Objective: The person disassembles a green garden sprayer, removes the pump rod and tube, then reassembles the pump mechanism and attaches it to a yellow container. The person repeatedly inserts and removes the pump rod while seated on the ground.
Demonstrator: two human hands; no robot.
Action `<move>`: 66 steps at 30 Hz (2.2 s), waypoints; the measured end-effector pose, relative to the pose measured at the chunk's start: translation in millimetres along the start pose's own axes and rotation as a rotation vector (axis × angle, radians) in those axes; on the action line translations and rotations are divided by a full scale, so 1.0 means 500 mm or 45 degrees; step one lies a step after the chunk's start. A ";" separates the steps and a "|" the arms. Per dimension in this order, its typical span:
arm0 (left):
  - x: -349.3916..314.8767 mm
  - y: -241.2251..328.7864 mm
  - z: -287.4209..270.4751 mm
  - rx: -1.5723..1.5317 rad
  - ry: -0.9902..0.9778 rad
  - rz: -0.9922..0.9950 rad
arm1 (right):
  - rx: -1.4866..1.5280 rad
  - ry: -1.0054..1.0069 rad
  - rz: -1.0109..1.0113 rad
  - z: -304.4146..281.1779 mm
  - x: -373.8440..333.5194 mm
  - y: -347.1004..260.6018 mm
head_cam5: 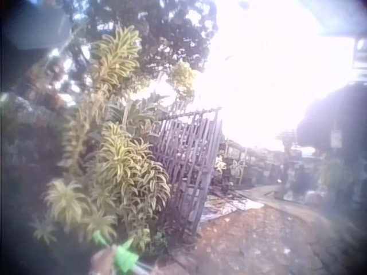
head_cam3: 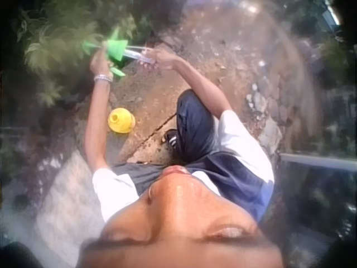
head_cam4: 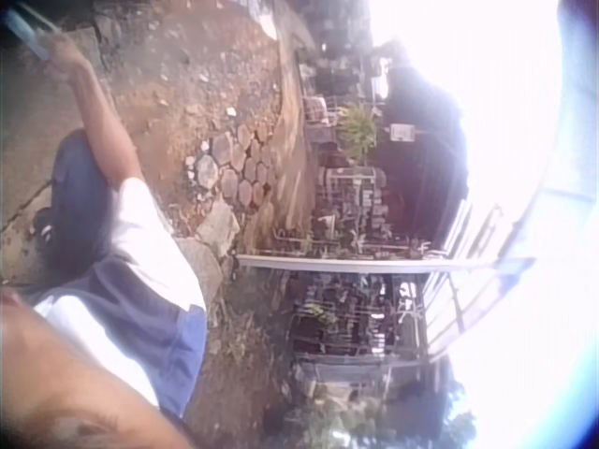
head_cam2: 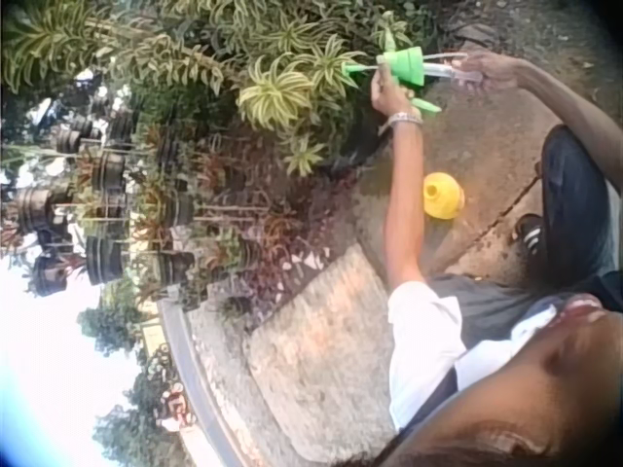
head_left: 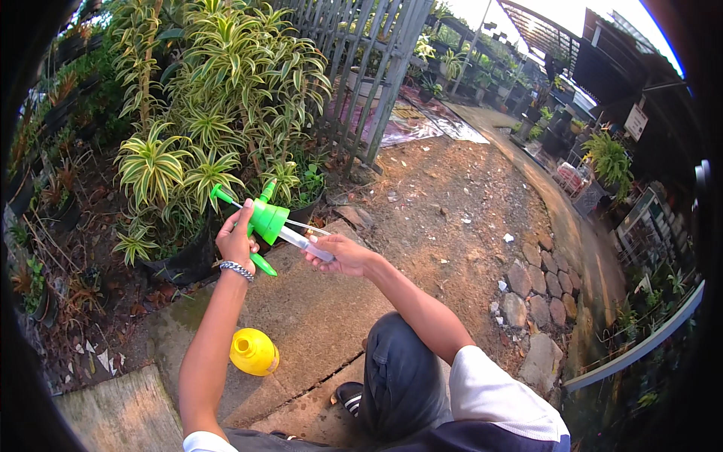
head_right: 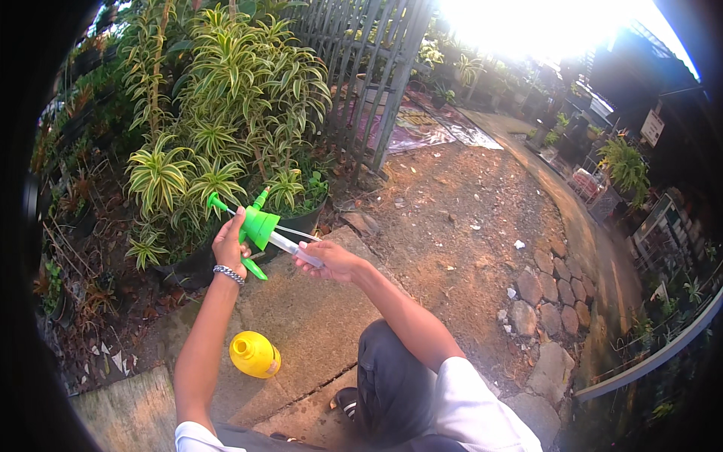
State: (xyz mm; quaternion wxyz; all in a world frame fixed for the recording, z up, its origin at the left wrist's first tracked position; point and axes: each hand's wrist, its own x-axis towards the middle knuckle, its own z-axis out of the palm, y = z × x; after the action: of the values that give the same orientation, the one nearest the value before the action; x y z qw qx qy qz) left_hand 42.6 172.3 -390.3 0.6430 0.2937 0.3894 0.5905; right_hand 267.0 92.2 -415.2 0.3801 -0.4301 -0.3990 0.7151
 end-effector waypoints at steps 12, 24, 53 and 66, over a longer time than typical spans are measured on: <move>-0.005 -0.004 0.008 -0.014 0.011 -0.039 | -0.040 -0.022 0.081 0.024 -0.023 -0.019; 0.002 -0.015 0.003 0.043 -0.033 -0.051 | -0.165 0.123 -0.084 -0.007 0.004 0.012; 0.009 -0.012 0.005 -0.006 0.010 -0.017 | -0.068 0.006 0.029 -0.019 0.001 0.002; -0.004 0.018 -0.013 -0.026 -0.051 -0.044 | -0.090 -0.072 -0.030 0.005 -0.011 0.004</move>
State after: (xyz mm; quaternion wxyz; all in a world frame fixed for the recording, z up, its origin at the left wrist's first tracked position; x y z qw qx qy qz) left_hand 32.2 170.8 -385.6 0.6636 0.2921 0.3756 0.5773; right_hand 266.1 85.8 -414.3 0.3617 -0.4182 -0.4396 0.7078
